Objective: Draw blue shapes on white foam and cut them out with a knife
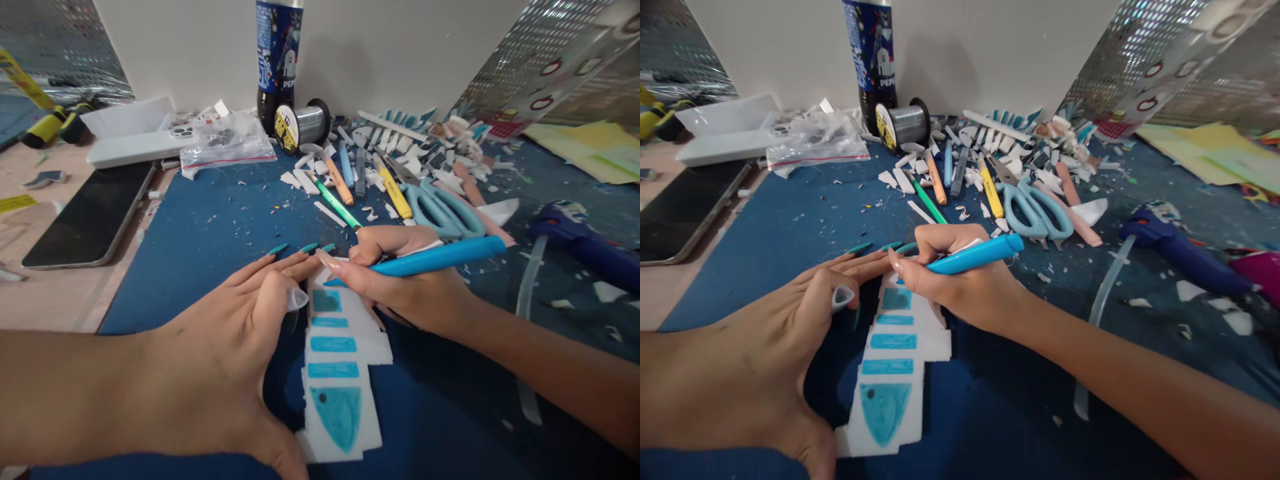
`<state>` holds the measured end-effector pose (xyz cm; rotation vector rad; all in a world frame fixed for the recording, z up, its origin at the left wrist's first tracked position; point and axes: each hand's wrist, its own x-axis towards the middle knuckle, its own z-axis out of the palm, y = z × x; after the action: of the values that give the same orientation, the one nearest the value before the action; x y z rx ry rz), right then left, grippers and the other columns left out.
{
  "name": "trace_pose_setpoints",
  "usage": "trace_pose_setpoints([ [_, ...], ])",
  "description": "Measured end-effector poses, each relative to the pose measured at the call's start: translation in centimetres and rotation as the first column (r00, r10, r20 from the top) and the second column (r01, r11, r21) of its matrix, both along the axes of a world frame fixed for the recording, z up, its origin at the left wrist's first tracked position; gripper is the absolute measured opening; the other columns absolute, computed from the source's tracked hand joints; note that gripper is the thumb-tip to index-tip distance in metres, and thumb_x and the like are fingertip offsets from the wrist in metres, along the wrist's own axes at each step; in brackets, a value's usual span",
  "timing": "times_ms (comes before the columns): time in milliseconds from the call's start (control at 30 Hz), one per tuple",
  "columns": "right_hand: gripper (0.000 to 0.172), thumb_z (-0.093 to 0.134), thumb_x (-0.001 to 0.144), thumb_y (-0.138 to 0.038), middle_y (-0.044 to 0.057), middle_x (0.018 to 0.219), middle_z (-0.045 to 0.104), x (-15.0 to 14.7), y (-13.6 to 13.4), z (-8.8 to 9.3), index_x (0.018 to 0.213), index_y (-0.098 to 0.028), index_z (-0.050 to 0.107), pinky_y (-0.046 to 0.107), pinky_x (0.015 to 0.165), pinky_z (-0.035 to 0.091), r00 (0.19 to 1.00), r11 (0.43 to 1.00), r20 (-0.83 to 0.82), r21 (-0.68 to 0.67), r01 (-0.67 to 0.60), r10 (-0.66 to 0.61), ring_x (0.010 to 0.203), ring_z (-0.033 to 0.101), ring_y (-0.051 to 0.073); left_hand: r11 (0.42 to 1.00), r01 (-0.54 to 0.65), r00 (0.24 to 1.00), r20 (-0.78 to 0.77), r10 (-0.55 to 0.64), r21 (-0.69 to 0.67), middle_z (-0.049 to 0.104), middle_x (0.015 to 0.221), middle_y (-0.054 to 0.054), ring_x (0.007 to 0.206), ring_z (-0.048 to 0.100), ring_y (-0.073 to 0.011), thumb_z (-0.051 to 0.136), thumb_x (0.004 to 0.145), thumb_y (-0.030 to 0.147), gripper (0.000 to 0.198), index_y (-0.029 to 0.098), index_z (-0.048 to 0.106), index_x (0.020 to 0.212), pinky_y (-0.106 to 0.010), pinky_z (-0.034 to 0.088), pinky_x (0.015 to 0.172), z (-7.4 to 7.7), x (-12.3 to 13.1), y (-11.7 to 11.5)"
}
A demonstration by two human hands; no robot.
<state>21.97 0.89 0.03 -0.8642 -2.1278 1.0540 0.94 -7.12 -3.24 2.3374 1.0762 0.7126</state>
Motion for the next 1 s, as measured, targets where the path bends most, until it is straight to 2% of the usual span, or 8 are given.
trace_pose_setpoints([
  [167, 0.044, 0.063, 0.082, -0.015, -0.006, 0.045, 0.039, -0.09, 0.13, -0.04, 0.053, -0.022, 0.032, 0.026, 0.036, 0.021, 1.0, 1.0, 0.008, 0.017, 0.002, -0.003, 0.04, 0.035, 0.007, 1.0, 0.004, 1.0, -0.021, -0.004, 0.007, 0.034, 0.156, -0.024, 0.145, 0.031, -0.043, 0.072, 0.046, 0.085, 0.103, 0.024, 0.029, 0.116, -0.063, 0.032, 0.116, 0.0, 0.04, 0.03],
  [533, 0.046, 0.061, 0.082, -0.013, -0.005, 0.047, 0.041, -0.04, 0.05, -0.29, 0.054, -0.022, 0.026, 0.026, 0.039, 0.025, 0.999, 0.995, 0.035, 0.097, -0.006, 0.002, 0.043, 0.037, 0.008, 1.0, 0.007, 1.0, -0.012, -0.007, 0.021, 0.035, 0.155, -0.025, 0.145, 0.032, -0.0423, 0.073, 0.051, 0.082, 0.107, 0.022, 0.025, 0.127, -0.064, 0.031, 0.117, -0.22, -0.06, -0.13],
  [767, 0.046, 0.06, 0.081, -0.014, -0.004, 0.046, 0.04, -0.07, 0.13, -0.15, 0.053, -0.022, 0.024, 0.027, 0.04, 0.026, 0.998, 0.992, 0.066, 0.124, -0.004, -0.004, 0.043, 0.036, 0.008, 1.0, 0.004, 0.999, -0.036, -0.004, 0.017, 0.033, 0.157, -0.023, 0.144, 0.032, -0.0443, 0.075, 0.049, 0.08, 0.107, 0.022, 0.028, 0.126, -0.063, 0.033, 0.117, -0.21, -0.19, -0.06],
  [1000, 0.044, 0.059, 0.082, -0.018, -0.005, 0.046, 0.038, 0.21, 0.05, -0.14, 0.052, -0.022, 0.027, 0.026, 0.04, 0.025, 0.996, 0.994, 0.087, 0.113, -0.001, -0.009, 0.043, 0.035, 0.008, 0.999, 0.02, 0.997, -0.08, -0.017, 0.041, 0.032, 0.158, -0.02, 0.146, 0.031, -0.0386, 0.069, 0.054, 0.083, 0.112, 0.022, 0.023, 0.135, -0.059, 0.034, 0.118, -0.16, -0.7, -0.4],
])
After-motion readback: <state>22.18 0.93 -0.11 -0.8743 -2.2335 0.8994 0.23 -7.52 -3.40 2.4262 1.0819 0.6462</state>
